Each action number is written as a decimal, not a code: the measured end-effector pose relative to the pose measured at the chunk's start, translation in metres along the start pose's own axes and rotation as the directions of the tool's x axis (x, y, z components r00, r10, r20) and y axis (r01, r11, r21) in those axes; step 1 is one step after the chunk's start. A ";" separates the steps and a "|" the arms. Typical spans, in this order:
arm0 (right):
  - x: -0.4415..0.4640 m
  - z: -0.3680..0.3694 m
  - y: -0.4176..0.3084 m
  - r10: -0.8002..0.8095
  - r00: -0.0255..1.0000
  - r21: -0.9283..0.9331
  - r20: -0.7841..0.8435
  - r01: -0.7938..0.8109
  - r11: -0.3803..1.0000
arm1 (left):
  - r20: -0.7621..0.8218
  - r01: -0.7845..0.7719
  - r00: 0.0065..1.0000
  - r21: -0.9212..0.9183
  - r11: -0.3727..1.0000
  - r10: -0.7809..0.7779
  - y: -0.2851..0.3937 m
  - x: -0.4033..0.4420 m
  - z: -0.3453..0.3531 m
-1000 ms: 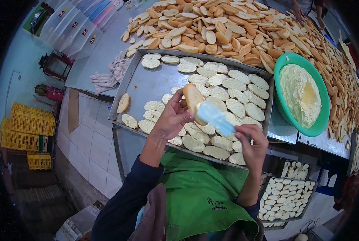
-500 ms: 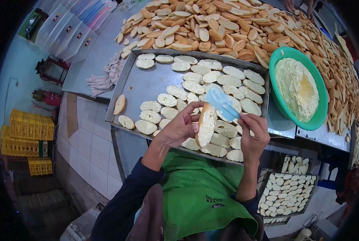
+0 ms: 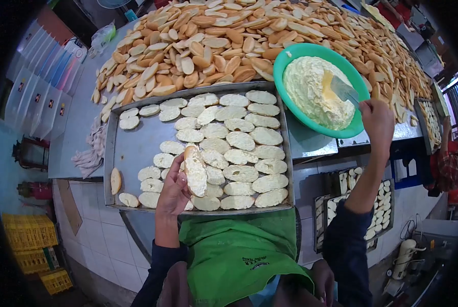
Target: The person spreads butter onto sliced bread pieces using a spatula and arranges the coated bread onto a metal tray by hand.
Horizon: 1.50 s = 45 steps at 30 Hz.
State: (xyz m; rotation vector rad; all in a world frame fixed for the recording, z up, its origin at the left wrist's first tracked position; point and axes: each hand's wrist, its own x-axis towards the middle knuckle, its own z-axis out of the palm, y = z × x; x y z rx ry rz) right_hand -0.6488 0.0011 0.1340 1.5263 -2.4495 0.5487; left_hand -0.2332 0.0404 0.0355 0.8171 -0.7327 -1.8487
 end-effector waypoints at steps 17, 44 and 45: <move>0.074 0.019 0.060 -0.078 0.796 0.468 0.600 -0.271 0.841 | 0.017 0.046 0.999 0.066 0.997 -0.047 0.000 0.002 0.002; -0.163 0.066 -0.104 -0.318 0.930 0.953 0.184 -0.088 0.291 | -0.065 -0.145 0.989 -0.206 0.968 0.134 0.008 0.019 0.033; -0.164 0.068 -0.105 -0.389 0.904 0.943 0.178 -0.043 0.330 | -0.069 -0.157 0.987 -0.242 0.957 0.145 0.008 0.019 0.032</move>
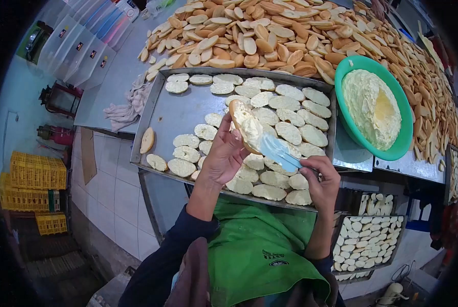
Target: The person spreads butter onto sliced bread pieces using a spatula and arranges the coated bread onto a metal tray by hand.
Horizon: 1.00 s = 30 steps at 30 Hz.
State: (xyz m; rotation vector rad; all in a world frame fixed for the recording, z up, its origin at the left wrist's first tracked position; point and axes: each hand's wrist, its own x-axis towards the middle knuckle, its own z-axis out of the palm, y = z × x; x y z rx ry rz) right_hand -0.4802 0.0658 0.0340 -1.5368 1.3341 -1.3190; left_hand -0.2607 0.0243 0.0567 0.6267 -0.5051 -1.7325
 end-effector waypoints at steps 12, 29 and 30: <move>0.003 0.020 0.006 -0.030 0.961 -0.030 -0.274 0.023 0.999 | 0.095 0.217 0.961 0.329 0.919 -0.260 -0.011 -0.011 0.005; -0.004 0.000 0.044 0.374 0.902 0.588 -0.218 -0.185 0.787 | -0.104 -0.094 0.986 0.281 0.955 0.127 0.088 0.031 -0.092; -0.003 0.000 0.041 0.364 0.901 0.585 -0.235 -0.168 0.793 | -0.231 -0.061 0.961 0.351 0.934 0.150 0.102 0.041 -0.110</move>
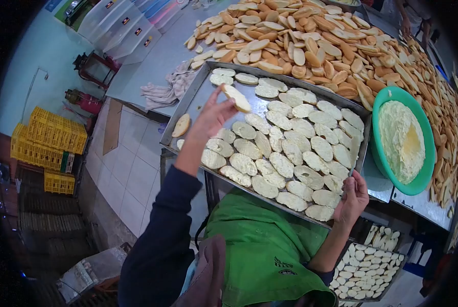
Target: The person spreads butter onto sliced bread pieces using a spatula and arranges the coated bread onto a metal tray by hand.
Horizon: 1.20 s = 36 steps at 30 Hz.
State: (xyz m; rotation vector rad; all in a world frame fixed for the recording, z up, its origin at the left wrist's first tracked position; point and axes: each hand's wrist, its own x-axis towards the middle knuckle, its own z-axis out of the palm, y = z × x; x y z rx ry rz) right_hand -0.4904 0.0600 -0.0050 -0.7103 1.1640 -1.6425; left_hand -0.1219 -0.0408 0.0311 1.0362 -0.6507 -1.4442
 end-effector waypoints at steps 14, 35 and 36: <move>-0.001 -0.002 -0.006 -0.017 1.000 -0.011 -0.015 0.016 1.000 | -0.747 0.132 0.660 0.214 0.968 0.075 -0.017 0.094 -0.104; -0.003 0.000 0.001 0.005 1.000 -0.034 0.010 -0.005 0.999 | 0.225 -0.115 0.972 0.700 -0.705 0.066 0.051 -0.021 -0.140; -0.004 -0.001 0.000 0.012 1.000 -0.035 0.001 -0.012 0.999 | 0.224 -0.141 0.974 0.660 -0.738 0.015 0.049 -0.024 -0.134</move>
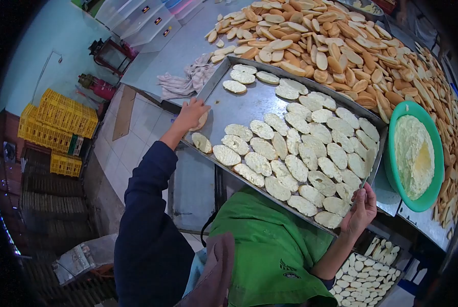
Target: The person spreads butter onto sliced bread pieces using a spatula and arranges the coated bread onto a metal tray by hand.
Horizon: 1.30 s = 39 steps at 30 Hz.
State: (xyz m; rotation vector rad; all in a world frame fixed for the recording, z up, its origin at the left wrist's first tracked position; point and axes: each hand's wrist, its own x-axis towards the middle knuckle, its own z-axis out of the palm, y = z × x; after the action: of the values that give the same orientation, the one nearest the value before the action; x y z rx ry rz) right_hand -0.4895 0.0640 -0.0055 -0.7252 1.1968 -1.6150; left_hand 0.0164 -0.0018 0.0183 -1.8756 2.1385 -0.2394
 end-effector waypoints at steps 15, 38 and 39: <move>-0.031 0.062 -0.011 0.315 0.860 -0.162 0.402 -0.271 0.949 | 0.205 0.030 0.924 -0.880 -0.474 -0.322 0.171 0.003 -0.072; -0.023 0.065 0.010 -0.198 0.885 -0.232 0.421 0.316 0.920 | -0.064 0.217 0.961 -0.423 -0.880 0.268 0.226 -0.014 -0.093; -0.022 0.064 0.007 -0.228 0.877 -0.291 0.424 0.370 0.883 | -0.061 0.219 0.961 -0.423 -0.879 0.269 0.225 -0.014 -0.091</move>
State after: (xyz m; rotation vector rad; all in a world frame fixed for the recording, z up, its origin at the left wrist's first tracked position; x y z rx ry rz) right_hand -0.4242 0.0608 0.0115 -1.4620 1.1411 -1.4153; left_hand -0.2233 0.0376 0.0365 0.5855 -0.6219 -1.9114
